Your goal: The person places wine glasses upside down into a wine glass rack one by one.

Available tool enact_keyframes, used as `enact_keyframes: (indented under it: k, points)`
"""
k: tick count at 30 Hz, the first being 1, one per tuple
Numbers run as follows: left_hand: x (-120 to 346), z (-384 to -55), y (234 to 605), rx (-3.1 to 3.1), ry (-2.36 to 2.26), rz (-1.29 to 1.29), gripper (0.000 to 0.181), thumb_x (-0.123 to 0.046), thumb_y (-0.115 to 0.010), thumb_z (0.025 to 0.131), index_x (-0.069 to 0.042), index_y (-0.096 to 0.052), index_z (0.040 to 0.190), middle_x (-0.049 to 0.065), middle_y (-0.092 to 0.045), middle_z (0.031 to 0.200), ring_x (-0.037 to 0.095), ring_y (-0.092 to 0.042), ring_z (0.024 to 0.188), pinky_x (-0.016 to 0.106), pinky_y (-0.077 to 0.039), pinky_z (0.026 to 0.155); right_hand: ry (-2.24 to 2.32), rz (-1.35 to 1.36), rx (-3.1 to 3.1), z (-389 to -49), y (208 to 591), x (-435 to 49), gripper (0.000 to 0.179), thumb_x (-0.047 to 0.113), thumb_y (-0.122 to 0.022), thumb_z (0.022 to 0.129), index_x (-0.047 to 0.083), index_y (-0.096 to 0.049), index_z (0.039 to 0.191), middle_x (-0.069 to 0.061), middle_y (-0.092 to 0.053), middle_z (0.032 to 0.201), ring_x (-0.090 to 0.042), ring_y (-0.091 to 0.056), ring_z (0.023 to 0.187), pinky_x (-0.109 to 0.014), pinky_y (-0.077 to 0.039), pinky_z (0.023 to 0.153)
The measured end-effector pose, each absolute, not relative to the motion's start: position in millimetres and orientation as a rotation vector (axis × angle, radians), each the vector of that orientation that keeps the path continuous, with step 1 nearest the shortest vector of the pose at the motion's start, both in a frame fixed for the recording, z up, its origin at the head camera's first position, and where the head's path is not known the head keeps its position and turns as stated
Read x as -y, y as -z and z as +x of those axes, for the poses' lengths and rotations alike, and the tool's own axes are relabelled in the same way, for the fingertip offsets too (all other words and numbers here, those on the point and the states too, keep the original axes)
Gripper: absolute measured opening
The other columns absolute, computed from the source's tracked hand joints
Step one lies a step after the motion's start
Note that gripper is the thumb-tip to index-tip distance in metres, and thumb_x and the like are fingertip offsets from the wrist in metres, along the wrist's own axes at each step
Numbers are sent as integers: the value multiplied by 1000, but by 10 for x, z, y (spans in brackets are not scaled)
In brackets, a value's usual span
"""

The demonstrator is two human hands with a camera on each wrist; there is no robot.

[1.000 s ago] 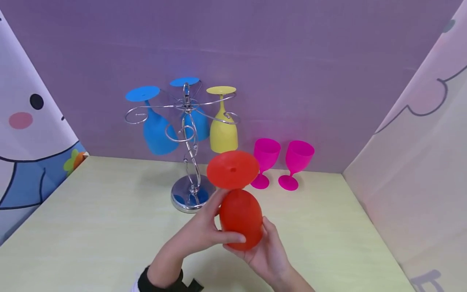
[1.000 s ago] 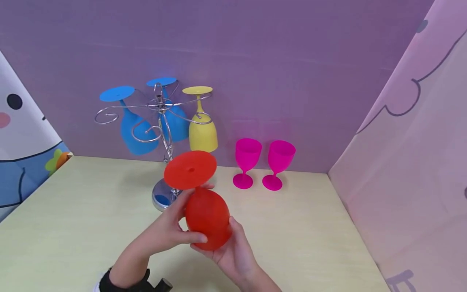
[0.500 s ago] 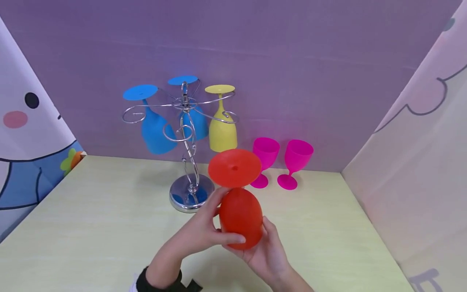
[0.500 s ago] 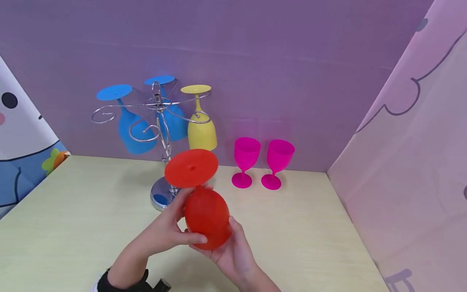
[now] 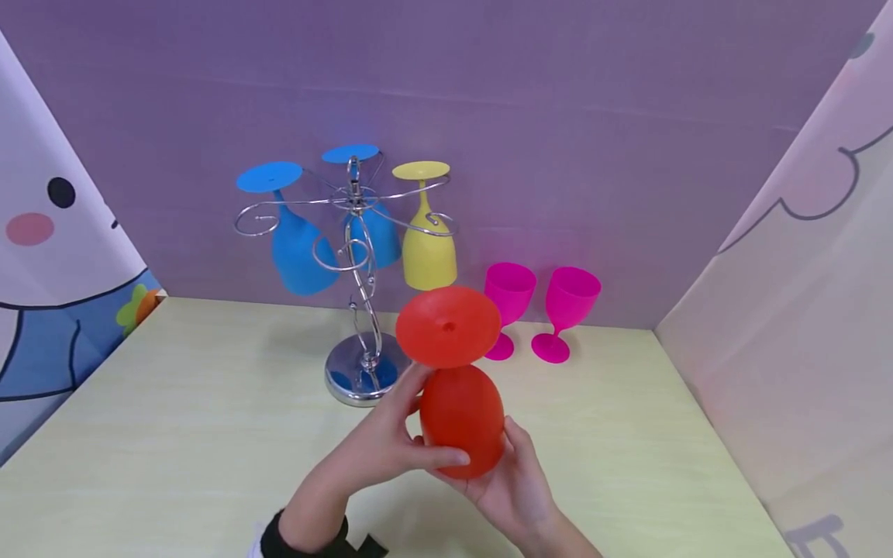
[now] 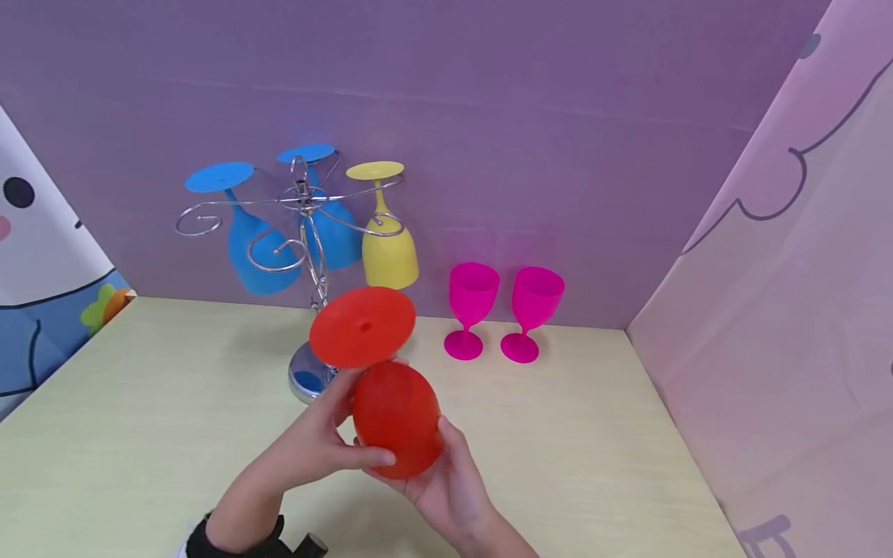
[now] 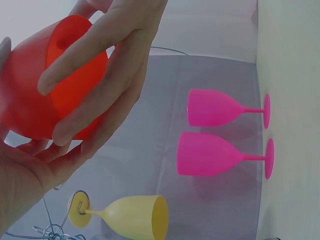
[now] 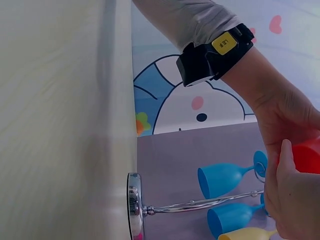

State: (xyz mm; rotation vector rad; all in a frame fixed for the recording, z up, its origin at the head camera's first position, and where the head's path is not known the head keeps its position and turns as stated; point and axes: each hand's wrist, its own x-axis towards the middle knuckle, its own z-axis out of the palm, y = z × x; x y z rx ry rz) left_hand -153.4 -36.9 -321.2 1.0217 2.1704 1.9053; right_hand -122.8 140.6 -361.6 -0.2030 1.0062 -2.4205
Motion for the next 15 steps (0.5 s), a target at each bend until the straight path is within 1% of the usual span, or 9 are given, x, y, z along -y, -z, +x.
enact_keyframes:
  k: [11,15]
  points:
    - [371,-1517,3205,-2185,-1920,1026,83,-19,-77,71,-36,-29,136,-5,-37,135,18,-36,122,43,-46,91,2393,-289,-1010,-1232,3620,-1425,50,42,-30,97,26,-16,143,-5,-29,145,-28,-29,131,-40,-33,104]
    - [362,-1509,3206,-2186,-1929,1046,82,-19,-77,71,-34,-30,136,-4,-37,135,18,-36,122,42,-47,91,2388,-373,-1031,-1248,3616,-1472,47,41,-27,98,23,-23,141,-2,-37,140,-26,-33,128,-37,-37,102]
